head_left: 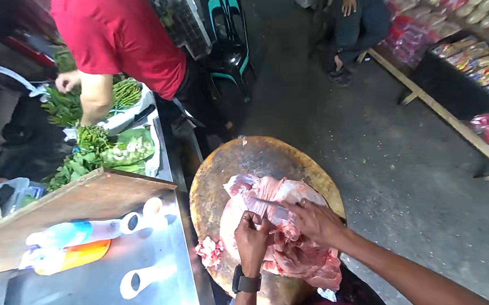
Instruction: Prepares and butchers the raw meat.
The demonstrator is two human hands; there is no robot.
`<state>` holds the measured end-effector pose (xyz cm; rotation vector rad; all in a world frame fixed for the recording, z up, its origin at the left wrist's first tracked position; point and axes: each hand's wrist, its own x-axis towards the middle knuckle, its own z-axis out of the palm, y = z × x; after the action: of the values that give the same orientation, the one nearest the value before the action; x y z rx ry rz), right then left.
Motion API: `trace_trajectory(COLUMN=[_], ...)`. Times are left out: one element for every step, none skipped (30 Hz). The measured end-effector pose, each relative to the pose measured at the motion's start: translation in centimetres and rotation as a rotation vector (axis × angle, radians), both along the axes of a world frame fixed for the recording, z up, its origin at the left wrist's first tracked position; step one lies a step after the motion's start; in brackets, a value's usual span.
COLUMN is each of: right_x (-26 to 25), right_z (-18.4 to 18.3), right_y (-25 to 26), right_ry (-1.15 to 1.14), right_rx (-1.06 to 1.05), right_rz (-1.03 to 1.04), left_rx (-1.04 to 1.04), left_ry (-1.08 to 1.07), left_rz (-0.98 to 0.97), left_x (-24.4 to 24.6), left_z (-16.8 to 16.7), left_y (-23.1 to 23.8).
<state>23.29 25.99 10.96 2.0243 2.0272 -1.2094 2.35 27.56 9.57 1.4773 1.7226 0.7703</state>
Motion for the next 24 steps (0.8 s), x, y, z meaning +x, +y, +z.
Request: trace_trajectory(right_x=[0.6, 1.0, 1.3, 1.3, 1.2, 0.9, 0.8, 1.3, 2.2, 3.5, 5.0, 6.3, 7.7, 9.0, 10.5, 11.9, 13.2, 14.1, 14.7, 15.0, 14.8, 14.4, 13.7, 13.0], right_z=[0.0, 0.0, 0.1, 0.2, 0.4, 0.5, 0.2, -0.3, -1.1, -2.1, -3.0, -3.8, -4.5, -5.4, -6.4, -7.5, -8.5, -9.7, -10.8, -11.9, -12.8, -13.4, -13.5, -13.2], right_y=[0.8, 1.2, 1.2, 0.8, 0.2, -0.6, -1.2, -1.0, -0.3, 0.6, 1.5, 2.2, 2.3, 1.9, 1.4, 1.0, 0.7, 0.3, -0.1, -0.6, -1.4, -2.3, -3.3, -4.1], right_ry=[-0.029, -0.052, -0.073, -0.078, -0.062, -0.044, -0.033, -0.026, -0.019, 0.001, 0.054, 0.133, 0.233, 0.357, 0.494, 0.623, 0.729, 0.808, 0.877, 0.940, 0.985, 1.008, 1.007, 0.977], right_rx=[-0.004, -0.005, -0.005, 0.007, 0.019, 0.020, 0.017, -0.004, -0.017, -0.028, -0.040, -0.060, -0.085, -0.113, -0.138, -0.156, -0.170, -0.175, -0.181, -0.200, -0.231, -0.265, -0.276, -0.268], right_rz=[-0.043, -0.083, -0.101, -0.098, -0.066, -0.021, -0.006, -0.044, -0.134, -0.249, -0.363, -0.467, -0.558, -0.654, -0.771, -0.896, -1.022, -1.142, -1.249, -1.331, -1.378, -1.393, -1.392, -1.363], left_rx=[0.001, 0.003, -0.004, -0.005, -0.011, -0.030, -0.060, -0.084, -0.105, -0.124, -0.145, -0.164, -0.180, -0.201, -0.222, -0.246, -0.272, -0.299, -0.318, -0.329, -0.332, -0.326, -0.306, -0.274], left_ry=[-0.030, -0.049, -0.063, -0.072, -0.078, -0.079, -0.069, -0.026, 0.038, 0.121, 0.214, 0.314, 0.403, 0.469, 0.508, 0.529, 0.535, 0.535, 0.540, 0.549, 0.567, 0.585, 0.605, 0.628], left_rz=[0.008, 0.019, 0.030, 0.033, 0.031, 0.027, 0.014, -0.011, -0.043, -0.077, -0.121, -0.178, -0.233, -0.281, -0.326, -0.368, -0.408, -0.451, -0.494, -0.532, -0.564, -0.593, -0.614, -0.628], left_x=[-0.1, -0.1, -0.1, -0.1, -0.2, -0.4, -0.5, -0.7, -0.9, -1.0, -1.0, -1.0, -0.8, -0.6, -0.4, -0.1, 0.2, 0.6, 1.0, 1.5, 2.1, 2.7, 3.6, 4.7], left_z=[0.1, 0.2, 0.2, 0.3, 0.4, 0.5, 0.6, 0.6, 0.7, 0.7, 0.9, 1.0, 1.1, 1.1, 1.2, 1.4, 1.7, 2.0, 2.0, 2.0, 1.7, 1.5, 1.3, 1.2], left_y=[-0.2, -0.6, -1.0, -1.2, -1.1, -1.2, -1.2, -1.0, -0.7, -0.4, 0.1, 0.8, 1.4, 1.9, 2.6, 3.5, 4.6, 5.8, 7.0, 8.3, 9.4, 10.4, 11.3, 12.0])
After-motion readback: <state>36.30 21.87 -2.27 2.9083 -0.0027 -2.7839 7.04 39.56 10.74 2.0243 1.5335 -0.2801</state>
